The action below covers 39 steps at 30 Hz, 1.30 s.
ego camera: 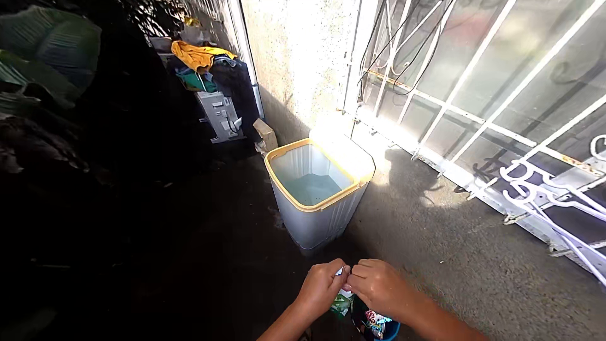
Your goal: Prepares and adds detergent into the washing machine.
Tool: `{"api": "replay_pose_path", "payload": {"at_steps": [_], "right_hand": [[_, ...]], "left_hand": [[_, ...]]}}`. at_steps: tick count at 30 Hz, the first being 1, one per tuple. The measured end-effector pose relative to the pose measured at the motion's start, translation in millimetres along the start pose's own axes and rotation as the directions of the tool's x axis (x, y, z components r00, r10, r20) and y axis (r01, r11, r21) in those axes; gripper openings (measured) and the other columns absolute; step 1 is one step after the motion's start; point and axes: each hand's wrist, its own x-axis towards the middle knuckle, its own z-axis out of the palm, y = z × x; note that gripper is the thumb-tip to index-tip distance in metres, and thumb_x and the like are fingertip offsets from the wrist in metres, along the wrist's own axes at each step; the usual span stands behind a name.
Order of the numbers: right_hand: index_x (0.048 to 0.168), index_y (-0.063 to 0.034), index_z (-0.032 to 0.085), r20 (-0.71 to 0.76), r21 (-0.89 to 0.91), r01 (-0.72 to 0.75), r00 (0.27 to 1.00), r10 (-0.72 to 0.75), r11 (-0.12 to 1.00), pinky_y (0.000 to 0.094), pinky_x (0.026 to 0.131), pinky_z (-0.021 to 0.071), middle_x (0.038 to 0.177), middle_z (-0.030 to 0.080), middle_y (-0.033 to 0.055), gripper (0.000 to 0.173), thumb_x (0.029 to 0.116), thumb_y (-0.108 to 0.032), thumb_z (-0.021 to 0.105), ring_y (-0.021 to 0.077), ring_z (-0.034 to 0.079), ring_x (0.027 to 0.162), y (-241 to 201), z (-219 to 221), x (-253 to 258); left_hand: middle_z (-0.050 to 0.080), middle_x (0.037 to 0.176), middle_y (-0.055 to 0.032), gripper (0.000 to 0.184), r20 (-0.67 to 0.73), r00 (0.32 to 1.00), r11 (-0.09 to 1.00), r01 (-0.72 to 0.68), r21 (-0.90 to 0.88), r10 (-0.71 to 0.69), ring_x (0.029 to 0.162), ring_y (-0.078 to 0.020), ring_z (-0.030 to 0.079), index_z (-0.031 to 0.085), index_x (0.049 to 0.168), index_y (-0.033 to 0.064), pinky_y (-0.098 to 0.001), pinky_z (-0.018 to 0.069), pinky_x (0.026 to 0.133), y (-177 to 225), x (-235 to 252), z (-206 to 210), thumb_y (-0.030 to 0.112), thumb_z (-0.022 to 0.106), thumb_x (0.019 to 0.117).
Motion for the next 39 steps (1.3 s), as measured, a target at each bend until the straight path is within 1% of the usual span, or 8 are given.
{"api": "replay_pose_path", "payload": {"at_steps": [2, 5, 12, 16, 22, 29, 35, 39], "right_hand": [[0.081, -0.0065, 0.068, 0.016, 0.092, -0.087, 0.996, 0.086, 0.992, 0.0304, 0.068, 0.0566, 0.074, 0.065, 0.0057, 0.028, 0.102, -0.02, 0.056, 0.0192, 0.067, 0.073, 2, 5, 19], [0.085, -0.0057, 0.072, 0.017, 0.189, -0.17, 0.985, 0.17, 0.967, 0.0284, 0.071, 0.0562, 0.076, 0.066, 0.0056, 0.029, 0.103, -0.022, 0.057, 0.0169, 0.067, 0.075, 10, 12, 43], [0.085, -0.0046, 0.073, 0.093, 0.213, -0.279, 0.96, 0.265, 0.936, 0.0302, 0.072, 0.0562, 0.076, 0.068, 0.0072, 0.03, 0.1021, -0.024, 0.058, 0.0175, 0.068, 0.076, 38, 38, 93], [0.089, 0.0009, 0.073, 0.26, 0.376, -0.503, 0.863, 0.432, 0.778, 0.0327, 0.078, 0.0517, 0.081, 0.068, 0.0113, 0.034, 0.1043, -0.022, 0.054, 0.0174, 0.065, 0.081, 74, 49, 126], [0.074, -0.0062, 0.067, 0.308, 0.641, -0.702, 0.606, 0.734, 0.311, 0.0216, 0.06, 0.0433, 0.065, 0.057, -0.0057, 0.033, 0.1026, -0.018, 0.057, 0.0004, 0.051, 0.06, 166, 102, 189], [0.091, 0.0024, 0.071, 0.166, 0.721, -0.692, 0.118, 0.979, -0.039, 0.0279, 0.06, 0.0425, 0.071, 0.058, 0.0036, 0.03, 0.105, -0.021, 0.058, 0.009, 0.048, 0.06, 325, 171, 254], [0.123, -0.0004, 0.069, 0.58, 0.322, -0.946, 0.217, 0.785, 0.024, 0.0423, 0.084, 0.056, 0.115, 0.069, 0.0178, 0.035, 0.1071, -0.028, 0.055, 0.0235, 0.068, 0.089, 406, 190, 257], [0.129, -0.0039, 0.069, 0.582, 0.227, -0.97, 0.205, 0.787, 0.084, 0.0445, 0.094, 0.0556, 0.121, 0.071, 0.0175, 0.03, 0.1047, -0.016, 0.056, 0.0268, 0.071, 0.1, 409, 212, 254]], "left_hand": [[0.066, 0.081, -0.0001, 0.03, 0.08, 0.997, 0.95, 0.035, -0.31, -0.011, 0.073, -0.0036, 0.064, 0.067, 0.099, 0.0019, -0.023, 0.0541, 0.071, -17, 1, -23, 0.024, 0.049, 0.1066], [0.07, 0.102, -0.0004, 0.033, 0.28, 0.96, 0.773, 0.195, -0.604, -0.023, 0.092, -0.0066, 0.069, 0.058, 0.12, 0.0007, -0.0289, 0.0587, 0.086, -40, 4, -50, 0.022, 0.065, 0.0962], [0.073, 0.091, 0.0029, 0.018, 0.268, 0.96, 0.782, 0.232, -0.578, -0.087, 0.083, -0.0024, 0.069, 0.072, 0.104, 0.0035, -0.0256, 0.0585, 0.081, -86, 30, -72, 0.018, 0.062, 0.1012], [0.071, 0.089, -0.0006, 0.021, 0.17, 0.967, 0.849, 0.25, -0.465, -0.192, 0.08, -0.0047, 0.067, 0.073, 0.102, 0.0037, -0.0266, 0.0566, 0.078, -105, 65, -83, 0.017, 0.056, 0.1033], [0.073, 0.088, -0.0047, 0.03, -0.008, 0.93, 0.888, 0.348, -0.3, -0.367, 0.082, -0.0133, 0.069, 0.074, 0.105, 0.0067, -0.0398, 0.0564, 0.082, -141, 163, -101, 0.03, 0.056, 0.1052], [0.071, 0.095, -0.0153, 0.032, -0.031, 0.813, 0.81, 0.577, -0.103, -0.582, 0.091, -0.0285, 0.068, 0.073, 0.108, 0.0025, -0.0524, 0.0517, 0.088, -181, 286, -120, 0.029, 0.054, 0.1065], [0.07, 0.096, -0.018, 0.038, 0.064, 0.723, 0.719, 0.691, -0.074, -0.688, 0.091, -0.0305, 0.067, 0.071, 0.109, -0.0001, -0.0535, 0.0518, 0.087, -241, 352, -133, 0.031, 0.049, 0.1085], [0.069, 0.099, -0.0205, 0.04, 0.155, 0.689, 0.697, 0.717, 0.001, -0.708, 0.093, -0.0325, 0.066, 0.069, 0.11, -0.0021, -0.0542, 0.051, 0.088, -282, 380, -140, 0.032, 0.049, 0.1086]]}}
